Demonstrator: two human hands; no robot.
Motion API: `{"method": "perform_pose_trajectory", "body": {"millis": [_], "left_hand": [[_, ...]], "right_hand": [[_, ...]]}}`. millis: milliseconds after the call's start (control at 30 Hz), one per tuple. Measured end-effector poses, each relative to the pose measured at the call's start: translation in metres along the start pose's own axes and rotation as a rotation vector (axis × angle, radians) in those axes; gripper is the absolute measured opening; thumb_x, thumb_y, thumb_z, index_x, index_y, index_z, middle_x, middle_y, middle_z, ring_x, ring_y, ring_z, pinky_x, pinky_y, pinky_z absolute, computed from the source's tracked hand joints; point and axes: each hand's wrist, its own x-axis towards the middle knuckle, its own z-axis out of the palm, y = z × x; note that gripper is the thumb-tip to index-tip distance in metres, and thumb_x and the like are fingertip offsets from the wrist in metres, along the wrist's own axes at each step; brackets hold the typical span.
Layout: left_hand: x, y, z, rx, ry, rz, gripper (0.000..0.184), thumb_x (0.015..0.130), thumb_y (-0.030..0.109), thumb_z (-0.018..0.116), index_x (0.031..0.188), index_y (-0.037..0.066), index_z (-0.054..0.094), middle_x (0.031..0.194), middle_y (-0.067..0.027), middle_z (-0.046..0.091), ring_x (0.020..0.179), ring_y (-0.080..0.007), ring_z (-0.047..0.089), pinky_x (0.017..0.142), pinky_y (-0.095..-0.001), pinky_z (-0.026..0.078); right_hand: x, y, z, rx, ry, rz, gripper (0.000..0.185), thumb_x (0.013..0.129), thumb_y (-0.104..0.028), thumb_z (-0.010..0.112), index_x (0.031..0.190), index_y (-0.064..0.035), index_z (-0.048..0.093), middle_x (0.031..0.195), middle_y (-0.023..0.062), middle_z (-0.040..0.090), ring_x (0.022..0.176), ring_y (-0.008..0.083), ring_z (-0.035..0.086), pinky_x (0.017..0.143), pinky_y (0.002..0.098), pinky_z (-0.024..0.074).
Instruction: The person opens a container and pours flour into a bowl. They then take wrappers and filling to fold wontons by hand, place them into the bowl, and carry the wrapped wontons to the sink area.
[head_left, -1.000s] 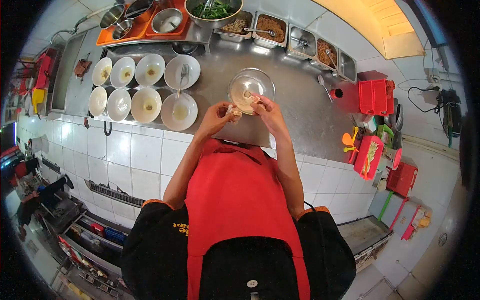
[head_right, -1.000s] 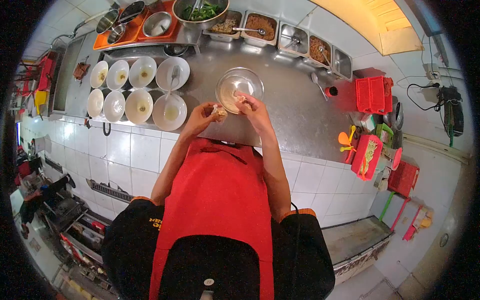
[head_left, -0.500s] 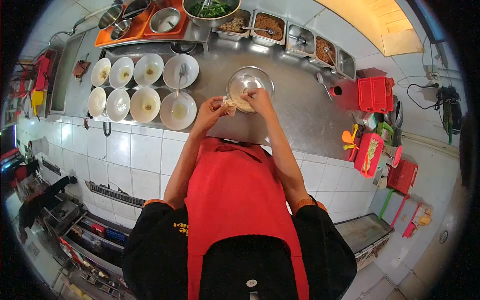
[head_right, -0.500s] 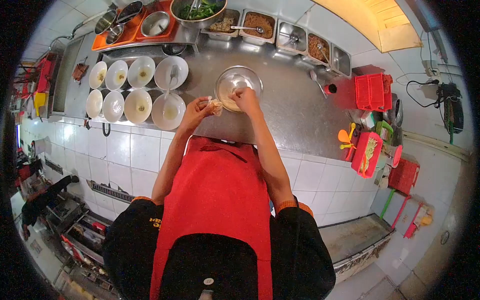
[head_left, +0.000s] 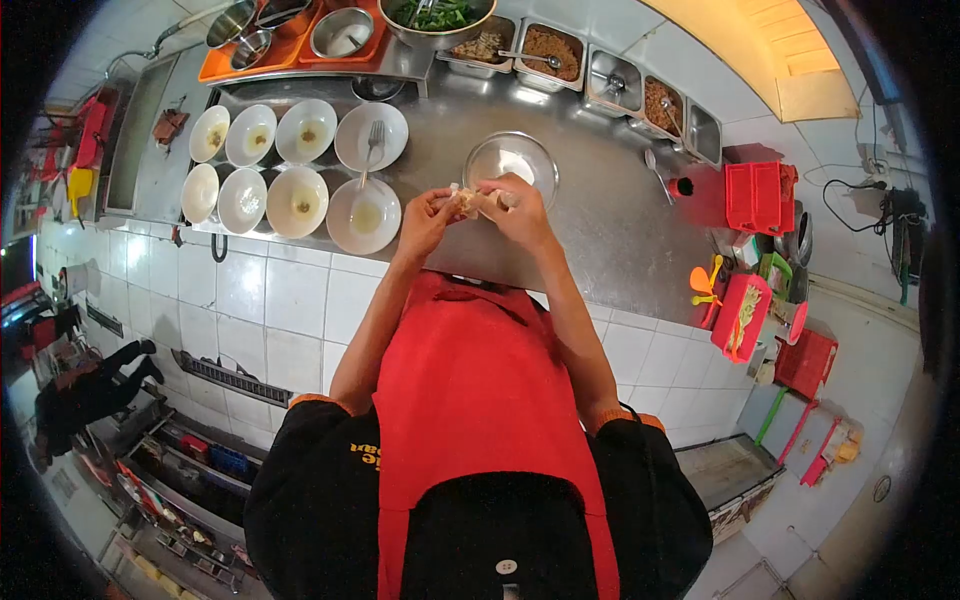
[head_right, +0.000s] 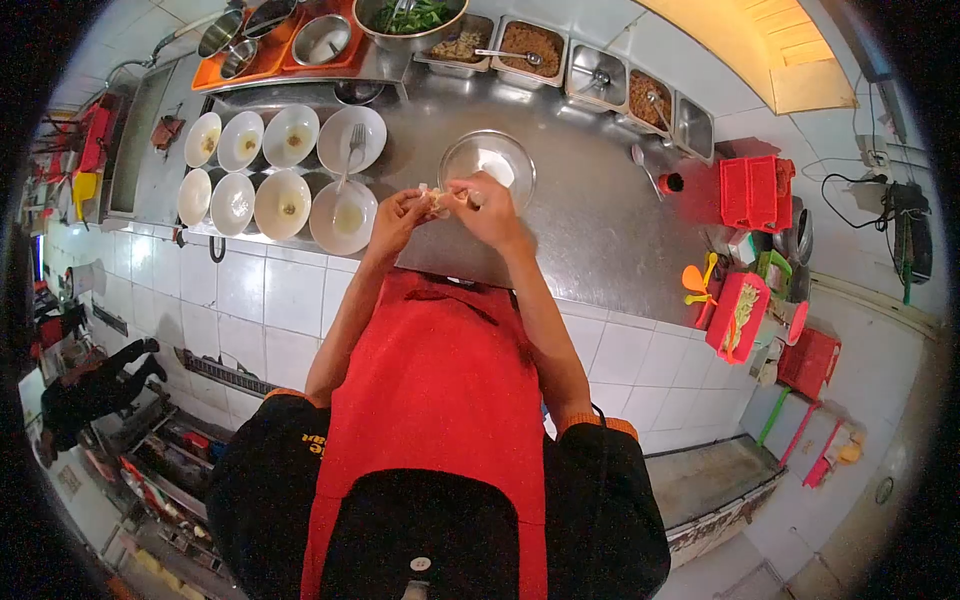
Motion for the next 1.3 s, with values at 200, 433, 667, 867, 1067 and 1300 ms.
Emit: {"method": "perform_pose_trajectory", "body": {"millis": [200,433,667,867,1067,1300], "left_hand": [[0.002,0.007,0.014,-0.087,0.014,-0.01,0.029,0.098,0.018,0.058,0.114,-0.007,0.056,0.099,-0.0122,0.069,0.085,-0.0155,0.067,0.078,-0.0277,0.057],[-0.005,0.018,0.023,-0.418,-0.004,-0.159,0.031,0.101,0.023,0.051,0.113,-0.005,0.058,0.104,-0.0103,0.066,0.095,-0.0178,0.064,0.091,-0.033,0.053],[-0.001,0.012,0.017,-0.538,0.009,-0.319,0.032,0.102,0.022,0.049,0.115,-0.006,0.058,0.107,-0.0115,0.066,0.097,-0.0189,0.064,0.093,-0.0343,0.052],[-0.005,0.009,0.027,-0.227,0.028,-0.061,0.031,0.1,0.02,0.053,0.113,-0.008,0.056,0.1,-0.012,0.067,0.089,-0.0182,0.067,0.085,-0.031,0.056],[-0.005,0.014,0.035,-0.109,0.074,-0.033,0.031,0.101,0.021,0.052,0.113,-0.007,0.057,0.108,-0.0117,0.065,0.096,-0.0185,0.066,0.092,-0.0316,0.053],[-0.004,0.02,0.019,-0.588,-0.04,-0.39,0.031,0.103,0.025,0.045,0.113,-0.002,0.058,0.108,-0.011,0.064,0.102,-0.0214,0.062,0.097,-0.0361,0.05]], "right_hand": [[-0.013,-0.019,0.007,-0.046,0.123,-0.06,0.02,0.076,-0.004,0.076,0.096,-0.0009,0.071,0.086,0.0101,0.062,0.075,0.0222,0.063,0.064,0.0298,0.0514],[-0.02,-0.03,0.015,-0.088,0.237,-0.13,0.015,0.077,0.001,0.073,0.091,0.0011,0.068,0.092,0.0115,0.061,0.077,0.025,0.063,0.066,0.0341,0.0531],[-0.02,-0.023,0.008,0.027,0.206,-0.124,0.01,0.081,0.0,0.07,0.089,0.0021,0.064,0.092,0.0123,0.062,0.085,0.0252,0.063,0.072,0.0314,0.0512],[-0.022,-0.023,0.011,0.008,0.245,-0.039,0.012,0.085,-0.006,0.069,0.096,-0.0007,0.07,0.089,0.0129,0.062,0.081,0.0232,0.063,0.071,0.0305,0.05],[-0.023,-0.035,0.011,-0.12,0.237,-0.012,0.022,0.082,-0.002,0.07,0.103,-0.0052,0.073,0.091,0.0118,0.061,0.078,0.0218,0.063,0.066,0.0295,0.0501],[-0.02,-0.036,0.008,-0.151,0.168,-0.226,0.025,0.076,0.01,0.066,0.097,-0.0031,0.071,0.093,0.0095,0.054,0.073,0.0213,0.059,0.066,0.0316,0.0499]]}}
